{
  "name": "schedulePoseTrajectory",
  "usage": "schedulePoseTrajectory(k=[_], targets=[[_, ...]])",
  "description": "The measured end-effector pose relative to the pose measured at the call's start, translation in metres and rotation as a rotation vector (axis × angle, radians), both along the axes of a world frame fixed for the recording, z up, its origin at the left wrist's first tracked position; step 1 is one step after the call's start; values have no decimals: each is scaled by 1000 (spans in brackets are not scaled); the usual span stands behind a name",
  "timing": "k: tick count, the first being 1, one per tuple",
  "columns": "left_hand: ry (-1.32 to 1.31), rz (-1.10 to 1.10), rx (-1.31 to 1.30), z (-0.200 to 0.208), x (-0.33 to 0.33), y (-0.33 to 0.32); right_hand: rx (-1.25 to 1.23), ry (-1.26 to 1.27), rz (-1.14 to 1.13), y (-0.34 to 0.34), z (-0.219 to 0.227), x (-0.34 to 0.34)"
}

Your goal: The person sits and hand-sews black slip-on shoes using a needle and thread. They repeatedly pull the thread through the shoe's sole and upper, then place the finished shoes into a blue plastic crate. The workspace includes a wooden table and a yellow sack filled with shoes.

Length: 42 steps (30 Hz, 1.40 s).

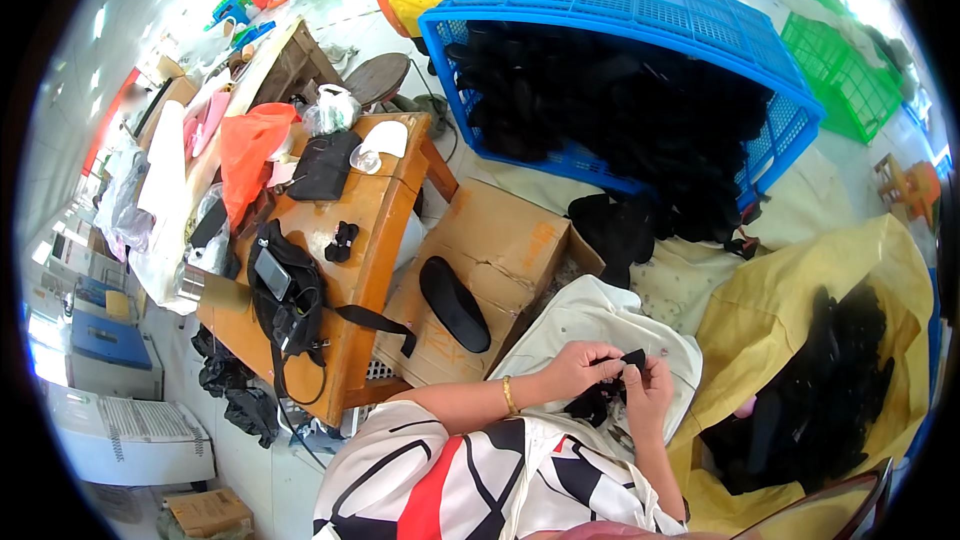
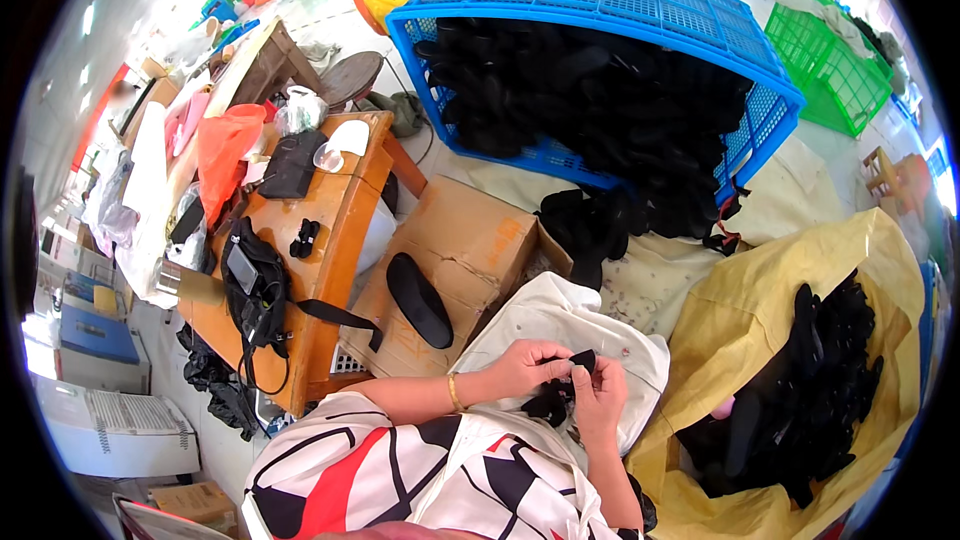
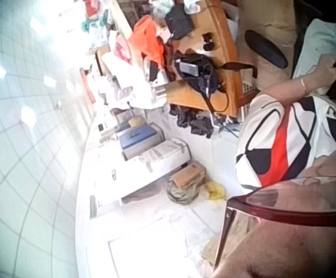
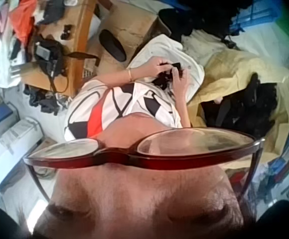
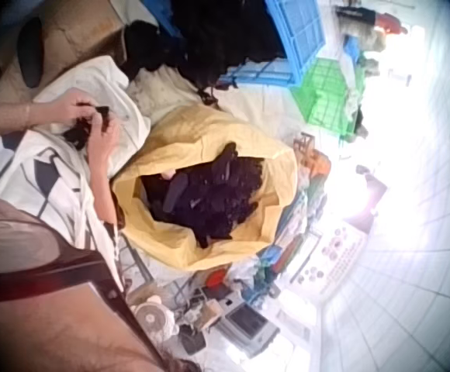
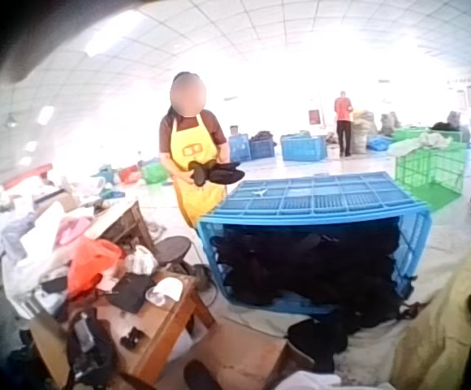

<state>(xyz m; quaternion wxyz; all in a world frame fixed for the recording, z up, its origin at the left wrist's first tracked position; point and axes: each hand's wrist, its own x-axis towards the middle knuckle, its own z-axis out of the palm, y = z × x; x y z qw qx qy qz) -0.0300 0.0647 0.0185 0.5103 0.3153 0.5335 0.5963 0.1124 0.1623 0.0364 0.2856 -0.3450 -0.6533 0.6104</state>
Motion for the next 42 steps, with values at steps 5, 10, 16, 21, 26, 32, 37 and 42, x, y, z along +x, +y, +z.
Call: schedulePoseTrajectory(k=[5, 10, 16, 21, 26, 32, 37, 42], targets=[[436, -146, 64, 10, -14, -4, 346, -71, 97, 8, 1, 15], [181, -259, 9, 7, -19, -10, 416, -89, 204, 9, 15, 17], [190, -350, -37, 8, -26, -1, 488, -83, 170, 12, 8, 20], [-80, -371, -58, -6, -25, -2, 446, -90, 132, 6, 9, 19], [-151, -361, -96, -10, -24, -3, 439, -105, 142, 6, 10, 17], [193, -330, 95, 2, -17, 2, 513, -98, 133, 9, 10, 11], [13, -274, 60, 3, -14, 0, 432, -79, 6, -1, 11, 10], [87, -314, 16, 2, -17, -1, 494, -37, 41, -4, 14, 9]])
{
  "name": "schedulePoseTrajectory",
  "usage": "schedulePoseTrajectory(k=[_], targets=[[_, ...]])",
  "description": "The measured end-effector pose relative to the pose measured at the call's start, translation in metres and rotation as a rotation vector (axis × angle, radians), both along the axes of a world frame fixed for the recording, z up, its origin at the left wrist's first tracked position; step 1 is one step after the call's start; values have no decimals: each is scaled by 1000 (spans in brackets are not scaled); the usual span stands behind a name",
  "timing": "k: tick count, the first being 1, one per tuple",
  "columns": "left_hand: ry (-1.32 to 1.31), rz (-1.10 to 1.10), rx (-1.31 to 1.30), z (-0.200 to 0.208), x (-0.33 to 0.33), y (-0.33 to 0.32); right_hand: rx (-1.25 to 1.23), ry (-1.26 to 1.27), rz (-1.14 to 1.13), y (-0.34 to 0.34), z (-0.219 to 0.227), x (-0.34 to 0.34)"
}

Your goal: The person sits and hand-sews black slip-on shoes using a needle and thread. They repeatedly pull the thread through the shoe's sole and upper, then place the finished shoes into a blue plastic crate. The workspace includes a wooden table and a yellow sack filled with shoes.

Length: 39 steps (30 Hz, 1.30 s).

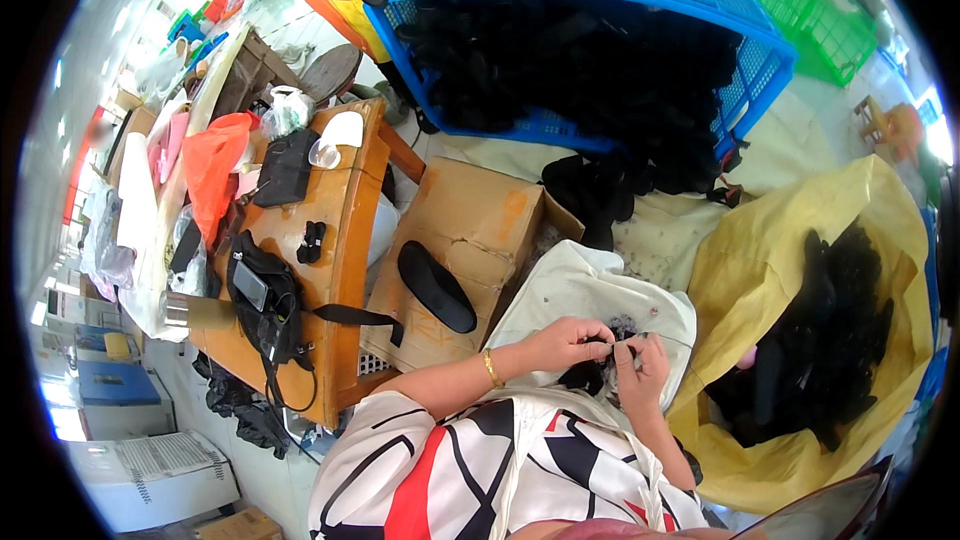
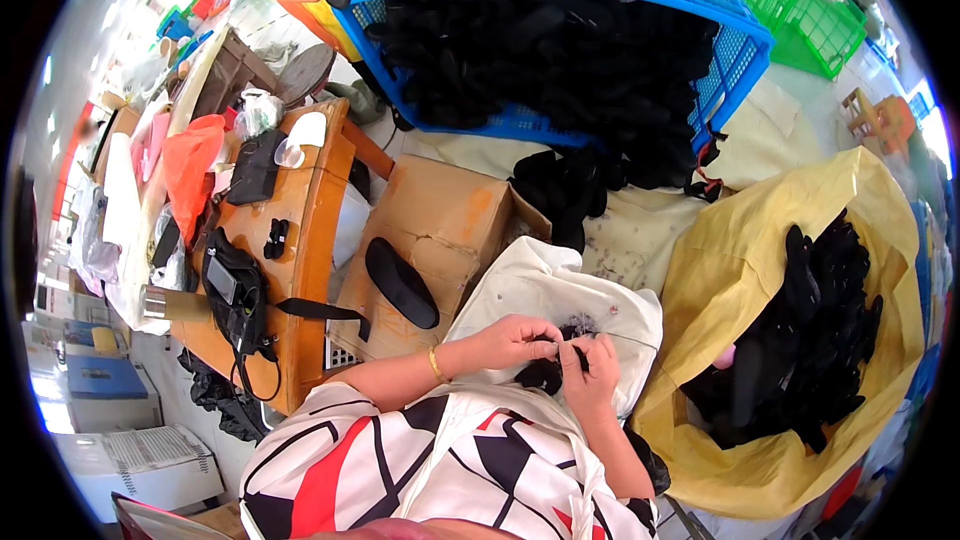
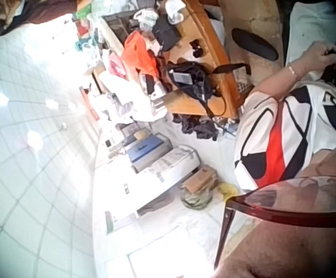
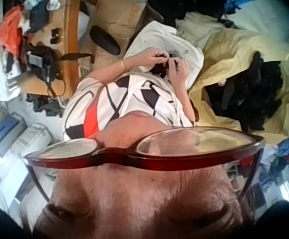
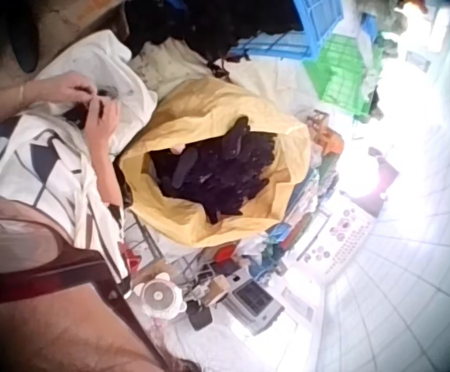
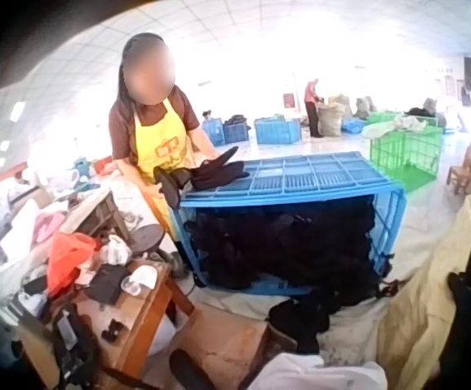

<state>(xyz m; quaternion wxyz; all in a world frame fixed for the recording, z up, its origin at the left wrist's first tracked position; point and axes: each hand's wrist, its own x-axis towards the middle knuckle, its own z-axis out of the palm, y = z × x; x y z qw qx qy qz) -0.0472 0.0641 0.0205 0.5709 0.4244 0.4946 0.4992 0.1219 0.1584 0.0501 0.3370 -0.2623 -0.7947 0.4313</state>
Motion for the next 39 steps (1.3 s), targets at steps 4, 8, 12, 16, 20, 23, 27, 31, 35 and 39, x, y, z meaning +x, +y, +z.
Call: schedulePoseTrajectory(k=[4, 8, 12, 16, 20, 23, 27, 31, 35, 39], targets=[[160, 13, 18, 4, -7, 1, -47, -108, 67, 13, -4, 10], [346, 54, 32, -10, -16, 0, -428, -145, -18, 35, -16, 23], [592, 137, 215, 3, -26, -1, -575, -173, 70, 51, 9, 26], [685, 91, 281, 31, -24, 4, -706, -110, 278, 51, 16, 28], [790, 7, 340, 40, -20, 10, -549, -295, 451, 55, 27, 27], [832, -43, 385, 44, -20, 9, -386, -311, 539, 57, 26, 25], [844, -45, 434, 44, -18, 7, -403, -304, 567, 56, 26, 25], [828, -35, 443, 45, -16, 6, -384, -284, 576, 55, 21, 27], [817, -33, 441, 45, -15, 6, -398, -273, 584, 56, 19, 28], [814, -51, 461, 45, -16, 4, -432, -295, 595, 56, 20, 28]])
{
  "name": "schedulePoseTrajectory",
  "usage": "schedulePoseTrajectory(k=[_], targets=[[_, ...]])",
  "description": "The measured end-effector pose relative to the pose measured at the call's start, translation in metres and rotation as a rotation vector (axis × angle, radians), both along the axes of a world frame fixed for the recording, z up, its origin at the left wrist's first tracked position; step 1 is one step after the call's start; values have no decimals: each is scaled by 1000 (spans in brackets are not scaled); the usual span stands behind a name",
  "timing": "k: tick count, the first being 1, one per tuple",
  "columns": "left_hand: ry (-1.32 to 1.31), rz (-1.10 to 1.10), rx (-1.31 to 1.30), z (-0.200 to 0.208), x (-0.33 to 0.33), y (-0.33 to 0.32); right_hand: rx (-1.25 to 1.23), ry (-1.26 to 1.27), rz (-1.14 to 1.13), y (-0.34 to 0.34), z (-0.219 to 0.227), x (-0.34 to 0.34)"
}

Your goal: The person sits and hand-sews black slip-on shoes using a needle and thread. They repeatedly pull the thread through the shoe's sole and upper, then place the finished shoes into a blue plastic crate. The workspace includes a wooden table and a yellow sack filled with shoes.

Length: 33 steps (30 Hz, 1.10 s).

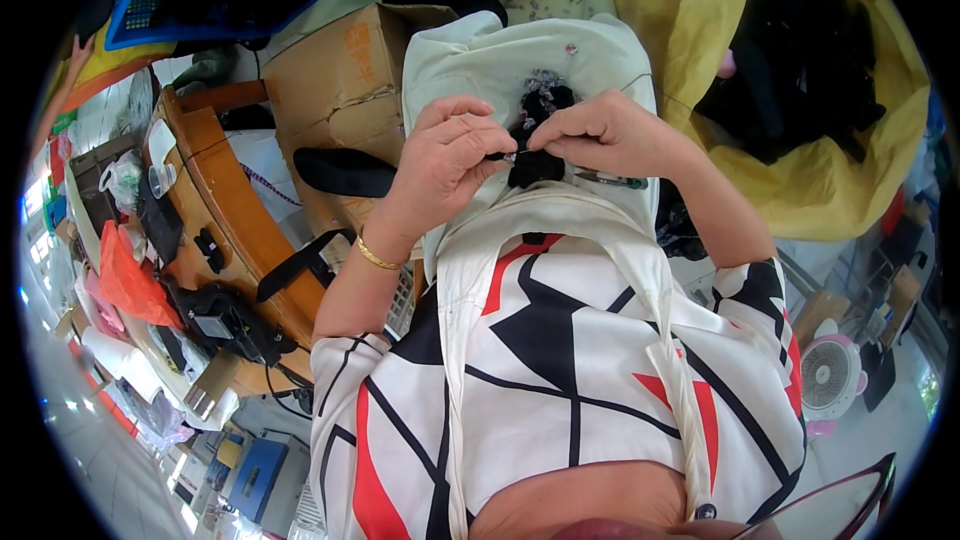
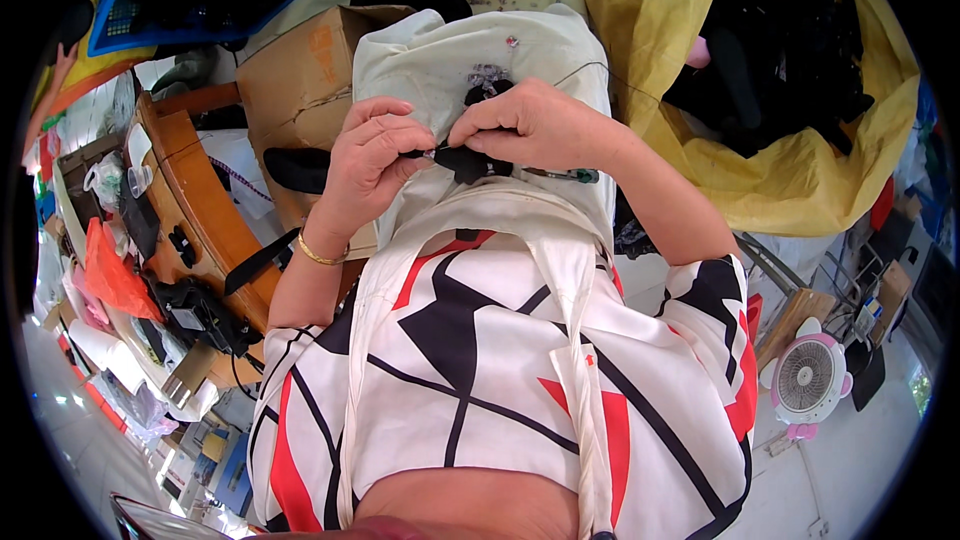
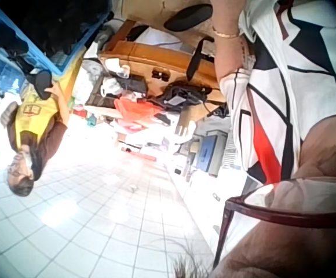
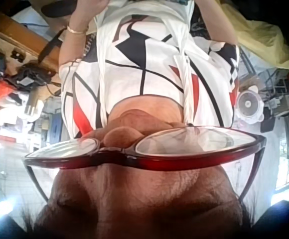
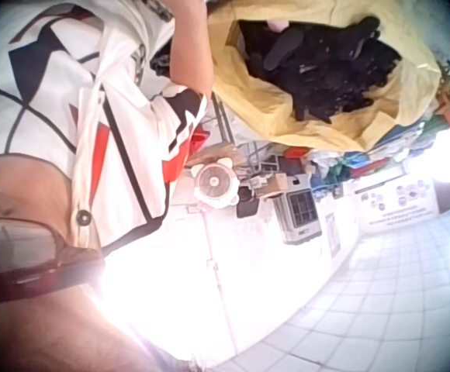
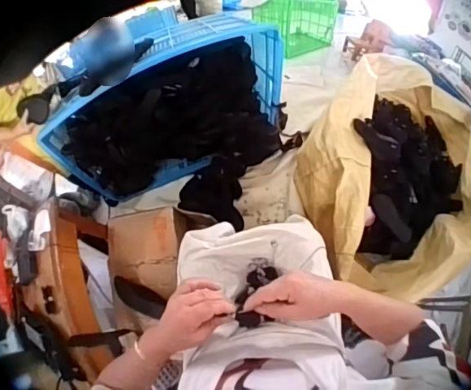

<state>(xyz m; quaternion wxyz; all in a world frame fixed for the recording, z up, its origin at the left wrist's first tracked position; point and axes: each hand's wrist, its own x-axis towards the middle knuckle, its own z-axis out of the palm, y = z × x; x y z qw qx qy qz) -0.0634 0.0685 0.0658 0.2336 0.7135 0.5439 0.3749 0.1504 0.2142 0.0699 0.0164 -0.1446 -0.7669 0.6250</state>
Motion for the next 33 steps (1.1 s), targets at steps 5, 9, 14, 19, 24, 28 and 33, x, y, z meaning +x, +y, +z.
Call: schedulePoseTrajectory(k=[5, 9, 14, 19, 24, 28, 33], targets=[[-46, 3, -6, -3, 1, -3, -44, 12, 12, -3, -5, -2], [-120, -8, -21, -5, 2, -5, -114, 60, 14, -8, -14, -3], [-249, -2, -25, -15, 6, -10, -282, -19, -9, -15, -13, -6], [-270, 23, 7, -20, 10, -9, -223, 0, -21, -19, -14, -6], [-270, 22, 8, -21, 14, -7, -213, -110, 7, -14, -12, -2], [-244, 19, 46, -20, 18, -7, -100, -26, 52, -10, -16, -2], [-263, 2, 20, -21, 11, -9, -278, -84, 56, -7, -16, 0]])
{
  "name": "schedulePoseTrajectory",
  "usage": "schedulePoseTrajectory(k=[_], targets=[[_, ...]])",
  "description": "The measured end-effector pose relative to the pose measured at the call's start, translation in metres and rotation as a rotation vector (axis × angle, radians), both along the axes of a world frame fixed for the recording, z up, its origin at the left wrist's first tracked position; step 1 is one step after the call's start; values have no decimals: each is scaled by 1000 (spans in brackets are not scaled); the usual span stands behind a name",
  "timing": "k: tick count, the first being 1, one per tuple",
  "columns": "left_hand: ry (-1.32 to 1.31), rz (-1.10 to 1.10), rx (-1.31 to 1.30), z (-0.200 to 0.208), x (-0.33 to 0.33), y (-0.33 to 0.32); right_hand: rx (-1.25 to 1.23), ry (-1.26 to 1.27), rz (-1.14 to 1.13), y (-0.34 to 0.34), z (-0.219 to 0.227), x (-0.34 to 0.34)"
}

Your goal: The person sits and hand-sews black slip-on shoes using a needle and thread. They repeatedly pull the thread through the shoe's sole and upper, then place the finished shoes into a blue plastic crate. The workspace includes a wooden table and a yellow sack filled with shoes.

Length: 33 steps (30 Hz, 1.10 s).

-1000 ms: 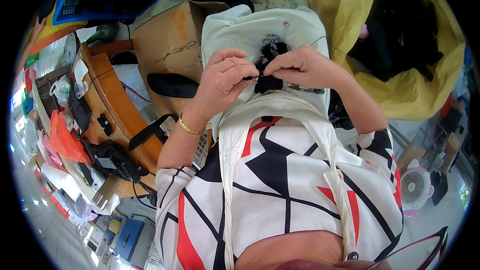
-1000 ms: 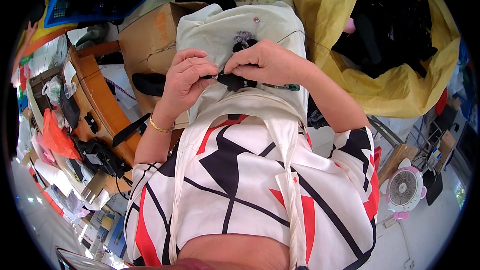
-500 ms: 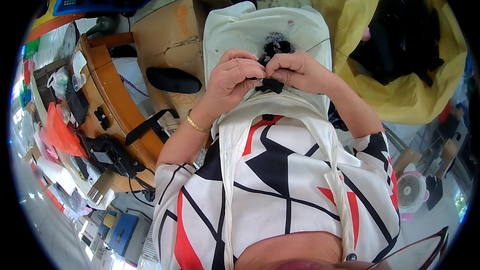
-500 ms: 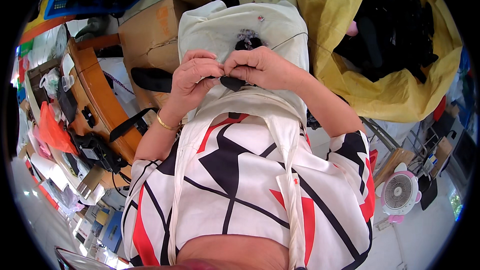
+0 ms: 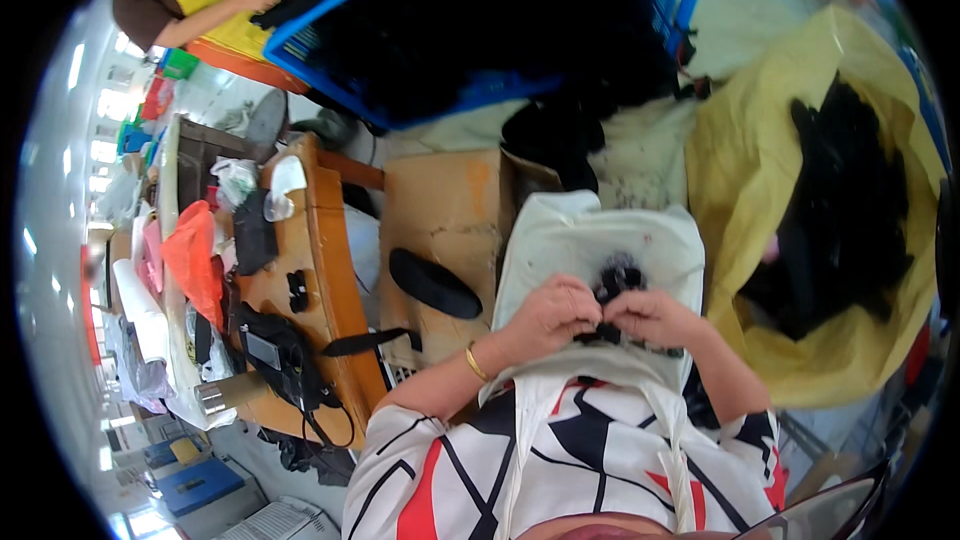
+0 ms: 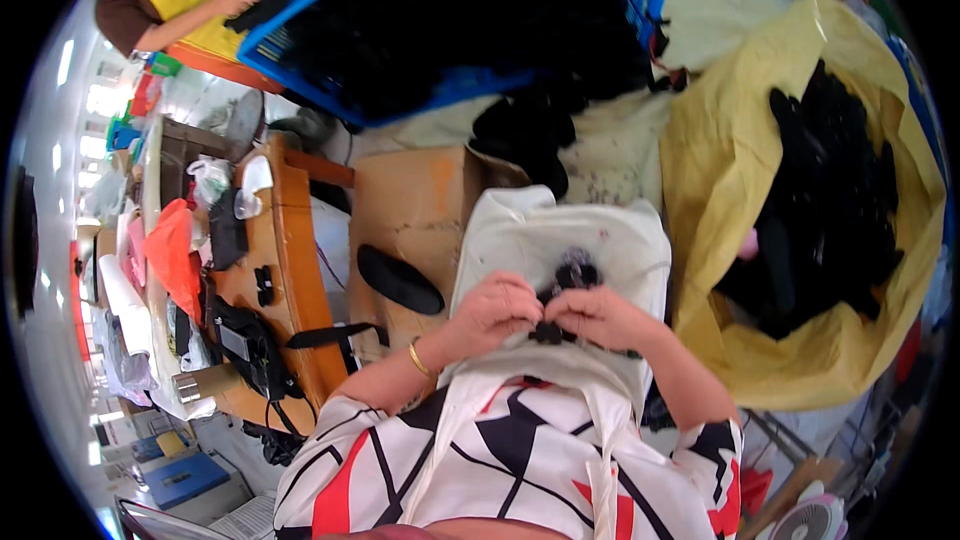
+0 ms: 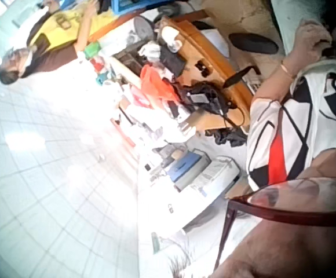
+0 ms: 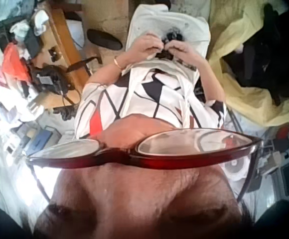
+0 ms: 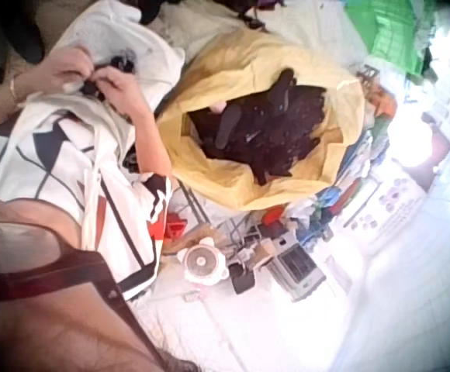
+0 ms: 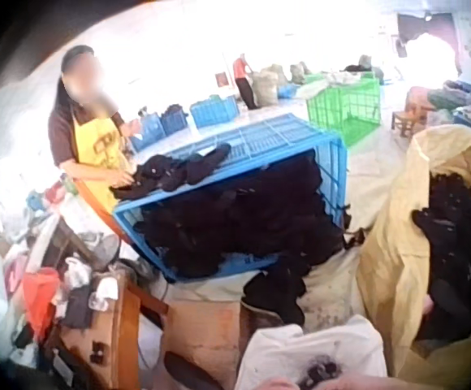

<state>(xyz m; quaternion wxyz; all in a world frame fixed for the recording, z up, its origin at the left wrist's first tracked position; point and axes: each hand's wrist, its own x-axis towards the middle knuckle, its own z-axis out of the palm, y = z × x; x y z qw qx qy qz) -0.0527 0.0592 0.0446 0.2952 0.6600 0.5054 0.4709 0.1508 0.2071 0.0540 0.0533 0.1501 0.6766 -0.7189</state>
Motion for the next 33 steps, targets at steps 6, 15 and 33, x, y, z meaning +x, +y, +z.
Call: schedulePoseTrajectory(k=[6, 15, 33], targets=[[-9, 26, 34, 4, 3, -3, -27, -2, -30, -13, -11, 1], [6, -1, 10, -2, 10, -5, 9, -110, 23, -15, -4, 2], [91, 117, -217, -8, 7, -4, 1066, 312, -162, -21, 16, -21]])
